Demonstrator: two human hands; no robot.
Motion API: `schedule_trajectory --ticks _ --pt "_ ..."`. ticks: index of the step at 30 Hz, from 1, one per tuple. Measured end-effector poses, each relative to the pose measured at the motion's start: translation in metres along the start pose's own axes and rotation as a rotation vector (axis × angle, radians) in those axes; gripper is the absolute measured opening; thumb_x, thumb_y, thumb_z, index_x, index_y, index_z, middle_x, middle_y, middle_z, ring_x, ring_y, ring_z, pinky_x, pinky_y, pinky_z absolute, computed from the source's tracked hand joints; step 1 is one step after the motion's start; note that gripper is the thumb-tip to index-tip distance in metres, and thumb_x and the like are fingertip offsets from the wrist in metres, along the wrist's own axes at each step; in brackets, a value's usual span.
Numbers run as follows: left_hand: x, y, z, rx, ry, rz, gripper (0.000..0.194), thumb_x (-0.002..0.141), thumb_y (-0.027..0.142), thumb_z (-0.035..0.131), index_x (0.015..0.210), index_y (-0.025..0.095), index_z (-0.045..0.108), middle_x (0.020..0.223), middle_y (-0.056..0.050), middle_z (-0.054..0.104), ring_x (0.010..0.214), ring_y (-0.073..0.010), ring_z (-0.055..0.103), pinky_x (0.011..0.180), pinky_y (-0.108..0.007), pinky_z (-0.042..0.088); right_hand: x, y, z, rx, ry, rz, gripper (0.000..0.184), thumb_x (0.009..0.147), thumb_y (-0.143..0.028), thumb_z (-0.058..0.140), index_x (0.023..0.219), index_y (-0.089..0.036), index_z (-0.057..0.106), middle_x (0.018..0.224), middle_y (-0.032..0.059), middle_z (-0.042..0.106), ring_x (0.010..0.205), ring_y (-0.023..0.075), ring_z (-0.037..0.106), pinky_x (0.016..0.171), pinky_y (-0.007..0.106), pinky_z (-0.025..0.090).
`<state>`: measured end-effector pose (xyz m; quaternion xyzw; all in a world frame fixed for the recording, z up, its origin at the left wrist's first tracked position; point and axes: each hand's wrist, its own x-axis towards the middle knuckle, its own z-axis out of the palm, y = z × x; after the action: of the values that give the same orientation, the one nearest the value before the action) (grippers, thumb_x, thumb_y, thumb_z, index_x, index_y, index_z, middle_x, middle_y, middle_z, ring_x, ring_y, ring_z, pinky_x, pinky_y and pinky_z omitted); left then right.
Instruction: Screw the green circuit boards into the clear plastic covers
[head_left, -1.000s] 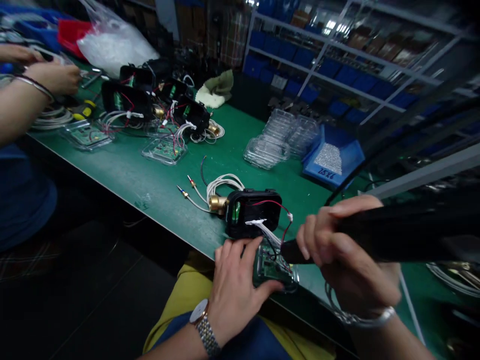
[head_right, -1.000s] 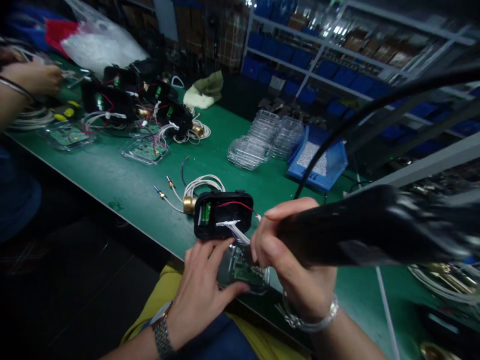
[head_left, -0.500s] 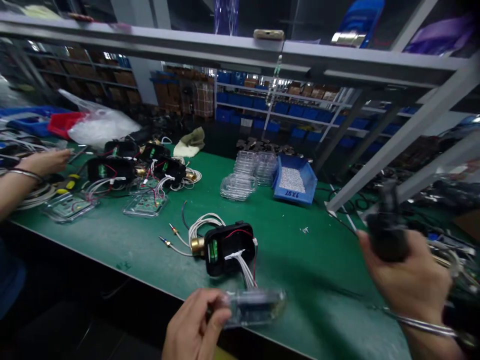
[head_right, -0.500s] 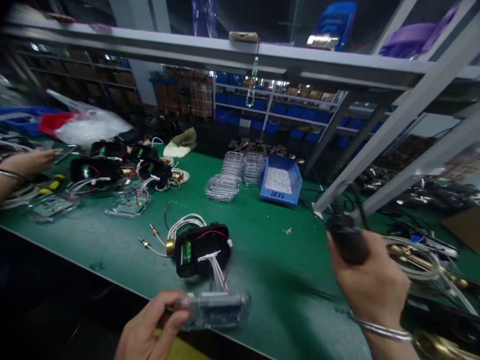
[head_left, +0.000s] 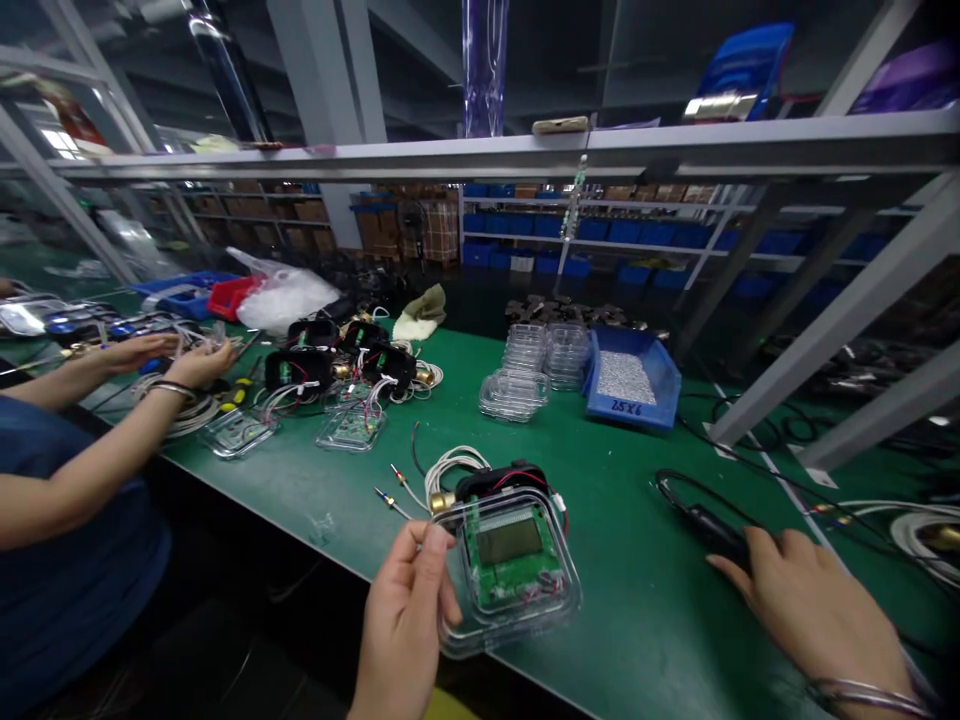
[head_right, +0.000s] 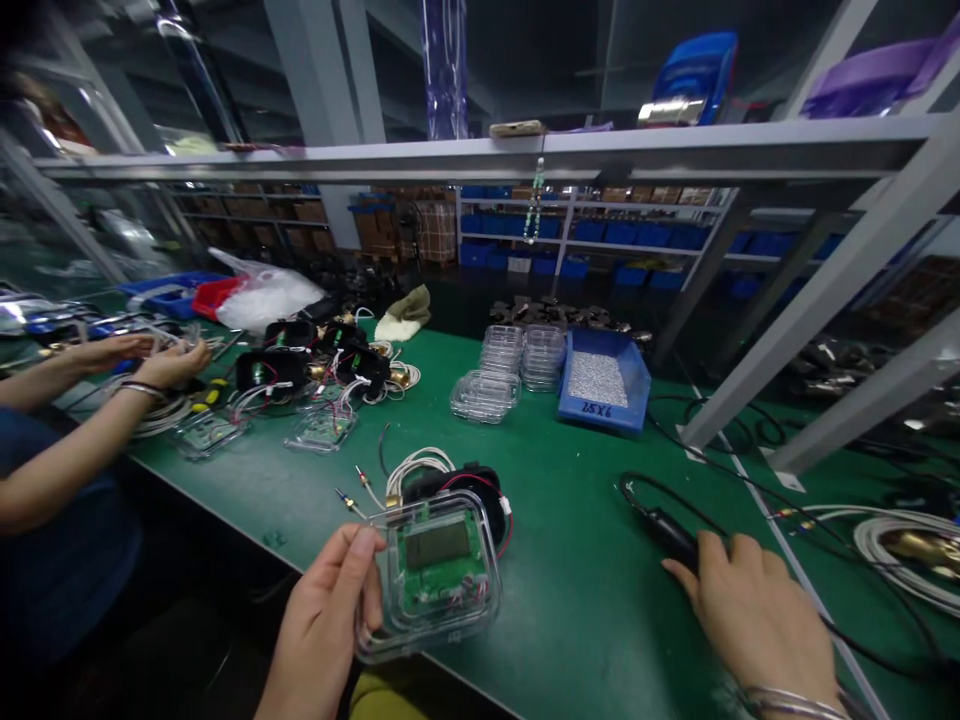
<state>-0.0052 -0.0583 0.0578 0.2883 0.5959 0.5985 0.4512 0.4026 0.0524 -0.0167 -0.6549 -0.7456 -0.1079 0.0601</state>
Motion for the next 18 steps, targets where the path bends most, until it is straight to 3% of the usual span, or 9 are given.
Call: schedule_trajectory --ticks 2,3,5,7,11,15,18 --pt "0.001 0.001 -0.001 -0.002 -0.005 -0.013 0.043 0.089 0.063 0.058 0.090 0.020 0.055 0.048 0.007 0.046 0.043 -0.0071 0.033 0.044 -0.016 0.028 0.013 -0.032 -0.016 0.220 -0.031 -0.027 0.060 0.091 -0.063 0.045 0.117 -0.011 0.060 0.113 0.0231 0.053 0.108 0.0464 0.052 0.096 0.062 0.041" --pt "0.001 0.000 -0.002 -0.001 -0.005 -0.016 0.044 0.089 0.064 0.058 0.089 0.020 0.055 0.047 0.008 0.045 0.043 -0.0070 0.034 0.044 -0.016 0.028 0.019 -0.053 -0.023 0.459 -0.107 -0.020 0.061 0.091 -0.063 0.050 0.125 -0.014 0.057 0.123 0.0216 0.051 0.116 0.0445 0.049 0.102 0.061 0.039" --pt "0.003 -0.001 -0.004 -0.004 0.000 -0.021 0.045 0.089 0.065 0.058 0.090 0.020 0.055 0.046 0.008 0.044 0.043 -0.0069 0.034 0.045 -0.016 0.029 0.031 -0.096 -0.031 1.043 -0.457 0.024 0.059 0.091 -0.062 0.058 0.134 -0.021 0.052 0.129 0.0172 0.052 0.118 0.0384 0.052 0.098 0.055 0.046" --pt "0.005 -0.003 -0.007 -0.019 -0.002 -0.038 0.047 0.087 0.067 0.058 0.090 0.020 0.055 0.043 0.008 0.043 0.040 -0.0068 0.033 0.044 -0.016 0.026 0.041 -0.135 -0.030 1.348 -0.732 -0.032 0.065 0.092 -0.062 0.060 0.142 -0.024 0.045 0.119 0.0140 0.059 0.106 0.0322 0.062 0.081 0.045 0.056" --pt "0.010 -0.008 -0.019 -0.028 -0.020 -0.026 0.052 0.081 0.071 0.063 0.084 0.020 0.054 0.044 0.009 0.038 0.041 -0.0056 0.026 0.044 -0.017 0.021 0.055 -0.181 -0.011 1.633 -0.960 -0.118 0.092 0.087 -0.059 0.070 0.156 -0.024 0.020 0.102 0.0085 0.064 0.089 0.0254 0.068 0.070 0.037 0.060" --pt "0.021 -0.010 -0.041 -0.038 -0.012 0.021 0.054 0.077 0.071 0.067 0.077 0.019 0.053 0.052 0.009 0.033 0.046 -0.0048 0.021 0.046 -0.018 0.017 0.061 -0.205 0.002 1.827 -1.096 -0.116 0.096 0.074 -0.046 0.086 0.150 -0.023 0.031 0.114 0.0132 0.063 0.087 0.0253 0.070 0.066 0.032 0.060" --pt "0.040 -0.010 -0.066 -0.072 0.069 0.066 0.054 0.082 0.071 0.060 0.074 0.018 0.053 0.052 0.009 0.028 0.048 -0.0065 0.023 0.047 -0.018 0.021 0.057 -0.233 -0.002 1.944 -1.182 -0.107 0.087 0.072 -0.039 0.088 0.142 -0.022 0.039 0.120 0.0146 0.061 0.100 0.0294 0.069 0.076 0.035 0.060"
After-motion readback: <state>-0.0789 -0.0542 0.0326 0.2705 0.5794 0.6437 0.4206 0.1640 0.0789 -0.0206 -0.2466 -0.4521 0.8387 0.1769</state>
